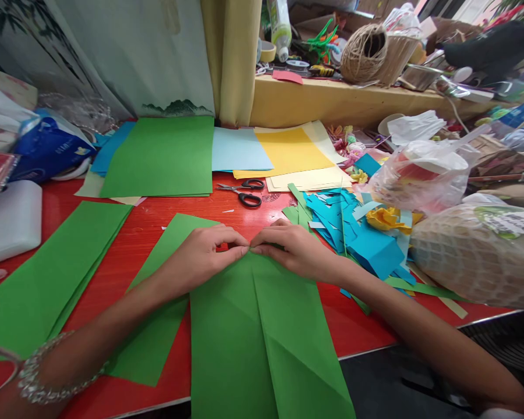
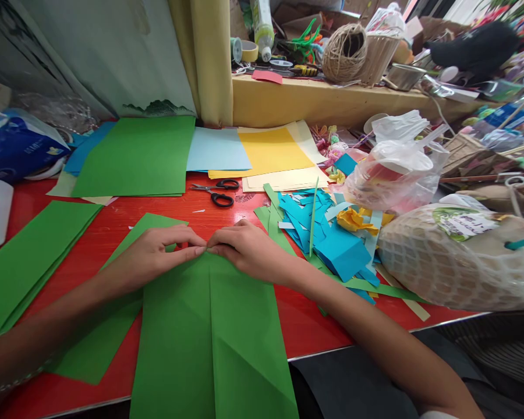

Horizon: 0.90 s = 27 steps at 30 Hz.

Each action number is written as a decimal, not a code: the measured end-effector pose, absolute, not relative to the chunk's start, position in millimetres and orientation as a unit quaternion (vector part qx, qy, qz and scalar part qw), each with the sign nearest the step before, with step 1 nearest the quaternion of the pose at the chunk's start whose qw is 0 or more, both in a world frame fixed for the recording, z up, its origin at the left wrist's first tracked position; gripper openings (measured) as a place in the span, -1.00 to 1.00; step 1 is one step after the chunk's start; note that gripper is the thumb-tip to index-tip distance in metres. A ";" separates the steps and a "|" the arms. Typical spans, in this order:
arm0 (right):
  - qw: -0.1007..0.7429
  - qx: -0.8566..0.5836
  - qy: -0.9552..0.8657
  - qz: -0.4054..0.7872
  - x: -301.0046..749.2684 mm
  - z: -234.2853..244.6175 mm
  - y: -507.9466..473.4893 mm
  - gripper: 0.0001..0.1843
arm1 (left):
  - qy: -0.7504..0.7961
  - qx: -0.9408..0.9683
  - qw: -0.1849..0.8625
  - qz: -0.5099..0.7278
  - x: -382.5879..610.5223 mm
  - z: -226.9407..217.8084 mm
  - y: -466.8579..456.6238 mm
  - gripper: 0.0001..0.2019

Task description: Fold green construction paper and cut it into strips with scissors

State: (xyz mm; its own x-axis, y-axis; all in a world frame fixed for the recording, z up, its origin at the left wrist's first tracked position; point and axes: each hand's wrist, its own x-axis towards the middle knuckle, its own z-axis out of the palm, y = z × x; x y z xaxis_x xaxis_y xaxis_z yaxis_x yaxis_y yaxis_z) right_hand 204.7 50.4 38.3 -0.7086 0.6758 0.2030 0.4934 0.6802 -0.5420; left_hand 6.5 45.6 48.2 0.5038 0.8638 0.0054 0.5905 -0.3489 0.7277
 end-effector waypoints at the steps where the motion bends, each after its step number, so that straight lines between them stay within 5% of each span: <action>1: 0.194 -0.330 -0.892 0.240 204.8 39.6 50.4 -0.84 | 0.457 0.793 0.349 0.200 5.9 48.6 46.2 -0.83; 27: 0.181 -0.308 -0.909 0.216 206.2 46.1 45.9 -0.82 | 0.487 0.685 0.503 0.202 5.6 49.1 48.1 -0.86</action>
State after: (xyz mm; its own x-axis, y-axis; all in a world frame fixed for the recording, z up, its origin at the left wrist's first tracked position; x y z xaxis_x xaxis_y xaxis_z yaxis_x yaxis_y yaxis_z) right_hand 206.2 45.9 46.1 -0.7447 0.6376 0.1970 0.4809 0.7175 -0.5039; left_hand 5.6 48.1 49.1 0.4436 0.8702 -0.2145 0.4646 -0.0186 0.8853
